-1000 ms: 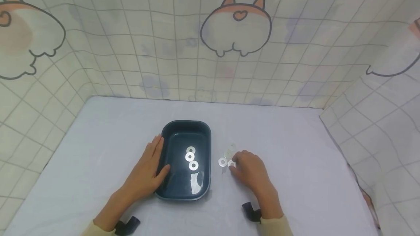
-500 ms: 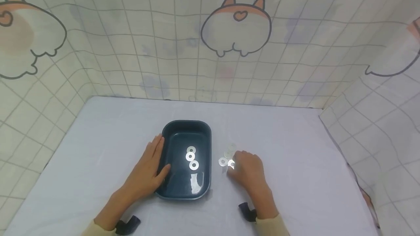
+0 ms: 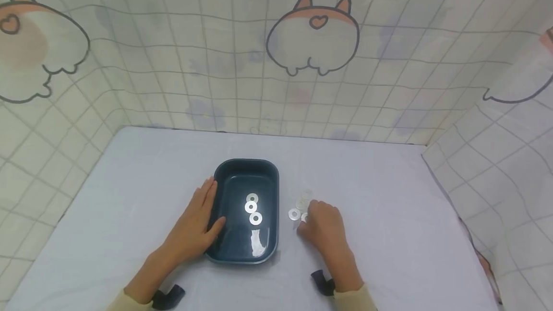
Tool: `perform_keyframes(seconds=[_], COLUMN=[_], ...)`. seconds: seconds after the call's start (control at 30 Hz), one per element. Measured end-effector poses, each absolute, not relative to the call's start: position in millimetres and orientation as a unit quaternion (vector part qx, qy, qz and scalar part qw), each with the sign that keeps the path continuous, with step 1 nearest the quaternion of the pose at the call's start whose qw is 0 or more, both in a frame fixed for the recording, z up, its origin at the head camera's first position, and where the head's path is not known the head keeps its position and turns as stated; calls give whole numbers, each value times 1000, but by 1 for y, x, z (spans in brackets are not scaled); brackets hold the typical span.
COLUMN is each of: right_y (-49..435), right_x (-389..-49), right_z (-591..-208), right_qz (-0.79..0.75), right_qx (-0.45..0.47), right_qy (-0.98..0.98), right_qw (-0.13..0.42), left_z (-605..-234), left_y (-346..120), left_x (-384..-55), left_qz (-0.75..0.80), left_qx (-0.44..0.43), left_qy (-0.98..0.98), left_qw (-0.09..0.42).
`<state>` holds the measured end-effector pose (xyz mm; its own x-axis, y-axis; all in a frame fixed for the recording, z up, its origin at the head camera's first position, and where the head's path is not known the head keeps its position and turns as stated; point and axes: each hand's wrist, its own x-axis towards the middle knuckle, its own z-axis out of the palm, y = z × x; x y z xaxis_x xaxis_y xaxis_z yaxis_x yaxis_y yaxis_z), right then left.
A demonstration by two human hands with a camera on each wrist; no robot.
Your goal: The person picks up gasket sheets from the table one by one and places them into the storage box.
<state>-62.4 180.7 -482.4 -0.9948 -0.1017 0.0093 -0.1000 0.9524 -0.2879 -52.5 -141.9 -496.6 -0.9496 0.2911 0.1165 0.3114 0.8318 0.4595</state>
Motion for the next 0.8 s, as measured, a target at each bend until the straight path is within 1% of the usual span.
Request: perform_keyframes(seconds=[0.37, 0.57, 0.8], right_y=[180, 184, 186], right_x=[-60, -61, -63], right_z=[-480, -477, -481], right_qz=[-133, -140, -149], right_qx=[-66, -71, -77], right_qy=[989, 988, 986], right_qw=[11, 9, 8], left_z=[-500, -495, -493], left_y=[-144, -143, -144], left_x=[-50, -53, -52], left_qz=[-243, -237, -238], left_qx=[-157, -159, -154], left_qy=[-957, -958, -959], left_qw=[20, 16, 10])
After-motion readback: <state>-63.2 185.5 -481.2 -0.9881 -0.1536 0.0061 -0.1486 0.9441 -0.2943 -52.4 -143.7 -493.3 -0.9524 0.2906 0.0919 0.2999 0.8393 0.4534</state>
